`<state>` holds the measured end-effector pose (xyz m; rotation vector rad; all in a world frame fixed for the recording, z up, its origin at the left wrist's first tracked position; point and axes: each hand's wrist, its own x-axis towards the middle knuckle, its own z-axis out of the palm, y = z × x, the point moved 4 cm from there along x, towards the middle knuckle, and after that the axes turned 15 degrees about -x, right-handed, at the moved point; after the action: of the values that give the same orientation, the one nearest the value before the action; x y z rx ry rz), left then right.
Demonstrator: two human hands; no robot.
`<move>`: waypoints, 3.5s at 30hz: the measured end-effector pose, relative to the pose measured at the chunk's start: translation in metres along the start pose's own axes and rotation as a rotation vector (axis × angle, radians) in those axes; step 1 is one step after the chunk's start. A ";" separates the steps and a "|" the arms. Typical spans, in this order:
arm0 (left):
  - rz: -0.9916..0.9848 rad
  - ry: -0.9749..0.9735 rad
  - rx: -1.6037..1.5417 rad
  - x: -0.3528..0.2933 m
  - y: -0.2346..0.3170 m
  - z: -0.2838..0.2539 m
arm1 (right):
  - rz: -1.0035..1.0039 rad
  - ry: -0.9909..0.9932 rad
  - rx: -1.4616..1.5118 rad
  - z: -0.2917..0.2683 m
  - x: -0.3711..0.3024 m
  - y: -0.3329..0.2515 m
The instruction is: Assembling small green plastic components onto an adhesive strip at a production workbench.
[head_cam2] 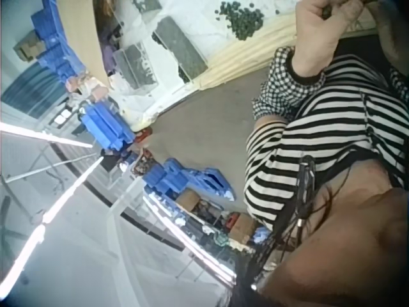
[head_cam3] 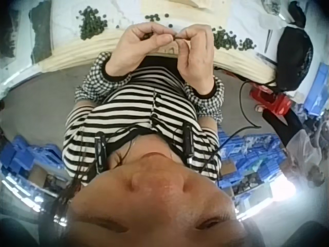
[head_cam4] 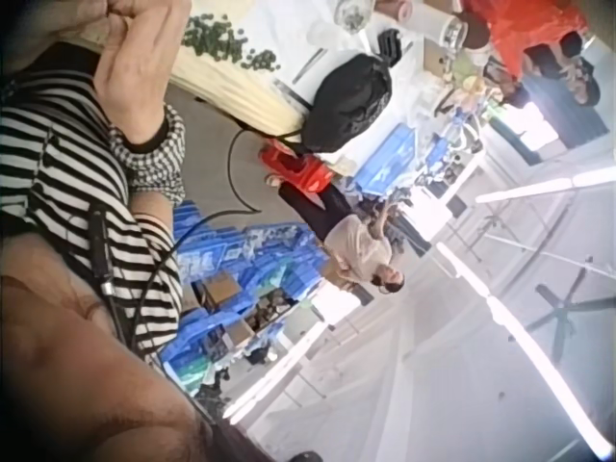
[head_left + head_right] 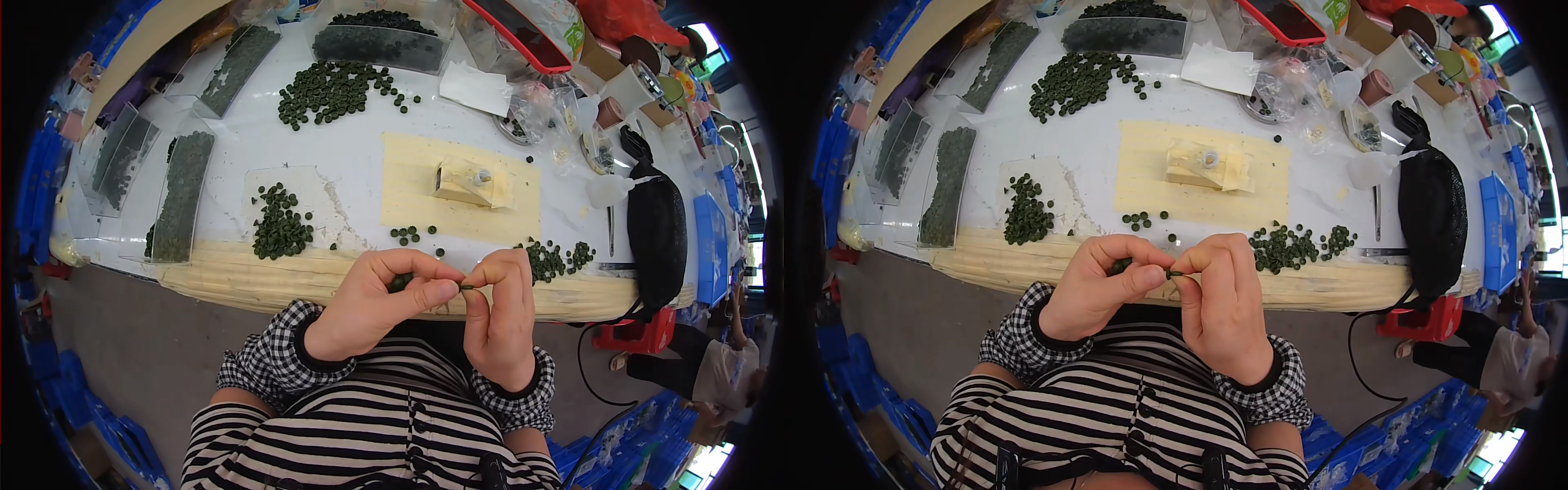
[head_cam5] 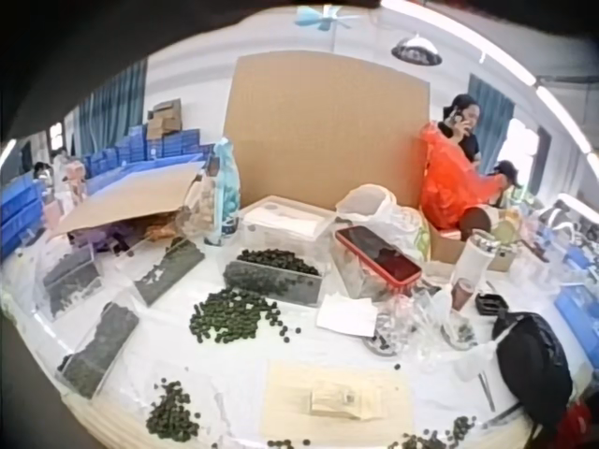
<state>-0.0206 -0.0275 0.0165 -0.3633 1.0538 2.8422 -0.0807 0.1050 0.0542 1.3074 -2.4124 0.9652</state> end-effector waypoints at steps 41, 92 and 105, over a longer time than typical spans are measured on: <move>0.578 0.017 0.438 -0.010 0.011 0.002 | 0.182 0.233 0.232 -0.001 -0.007 -0.005; 0.011 -0.048 -0.125 0.007 0.010 -0.016 | 0.115 0.154 0.252 0.000 -0.008 -0.002; 0.163 -0.056 -0.027 0.008 0.010 -0.018 | -0.029 0.224 0.072 0.000 -0.001 -0.011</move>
<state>-0.0263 -0.0465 0.0076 -0.2080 1.0829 2.9918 -0.0711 0.1007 0.0587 1.1842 -2.2038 1.1347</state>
